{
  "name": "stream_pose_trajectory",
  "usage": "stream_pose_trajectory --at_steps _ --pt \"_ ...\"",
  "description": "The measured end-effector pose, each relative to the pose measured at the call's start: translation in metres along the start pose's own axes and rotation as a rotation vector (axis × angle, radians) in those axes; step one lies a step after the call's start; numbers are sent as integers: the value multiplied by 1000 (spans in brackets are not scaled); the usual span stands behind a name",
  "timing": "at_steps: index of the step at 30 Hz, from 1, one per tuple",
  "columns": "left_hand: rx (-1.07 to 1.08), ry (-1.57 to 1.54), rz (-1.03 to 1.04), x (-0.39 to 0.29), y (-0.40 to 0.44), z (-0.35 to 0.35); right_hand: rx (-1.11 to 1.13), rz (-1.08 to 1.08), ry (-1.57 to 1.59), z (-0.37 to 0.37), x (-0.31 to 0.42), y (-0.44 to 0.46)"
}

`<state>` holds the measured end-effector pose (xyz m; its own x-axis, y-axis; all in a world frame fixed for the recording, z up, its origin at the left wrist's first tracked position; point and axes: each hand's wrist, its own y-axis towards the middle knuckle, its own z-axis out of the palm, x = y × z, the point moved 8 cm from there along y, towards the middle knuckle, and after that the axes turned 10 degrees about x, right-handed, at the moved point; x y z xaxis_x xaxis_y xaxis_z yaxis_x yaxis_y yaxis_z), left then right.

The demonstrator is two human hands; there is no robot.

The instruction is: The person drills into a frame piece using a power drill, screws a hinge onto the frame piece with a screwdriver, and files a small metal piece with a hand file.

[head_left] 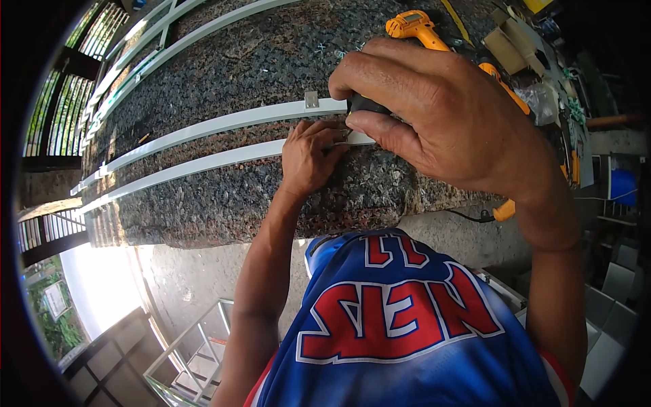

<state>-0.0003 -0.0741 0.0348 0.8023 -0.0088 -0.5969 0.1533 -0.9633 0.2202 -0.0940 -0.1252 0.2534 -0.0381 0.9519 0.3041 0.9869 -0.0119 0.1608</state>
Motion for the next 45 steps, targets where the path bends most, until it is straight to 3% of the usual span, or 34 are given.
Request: stream_pose_trajectory --at_steps 45 --pt "-28 41 43 0 -1 5 83 6 31 2 4 -1"
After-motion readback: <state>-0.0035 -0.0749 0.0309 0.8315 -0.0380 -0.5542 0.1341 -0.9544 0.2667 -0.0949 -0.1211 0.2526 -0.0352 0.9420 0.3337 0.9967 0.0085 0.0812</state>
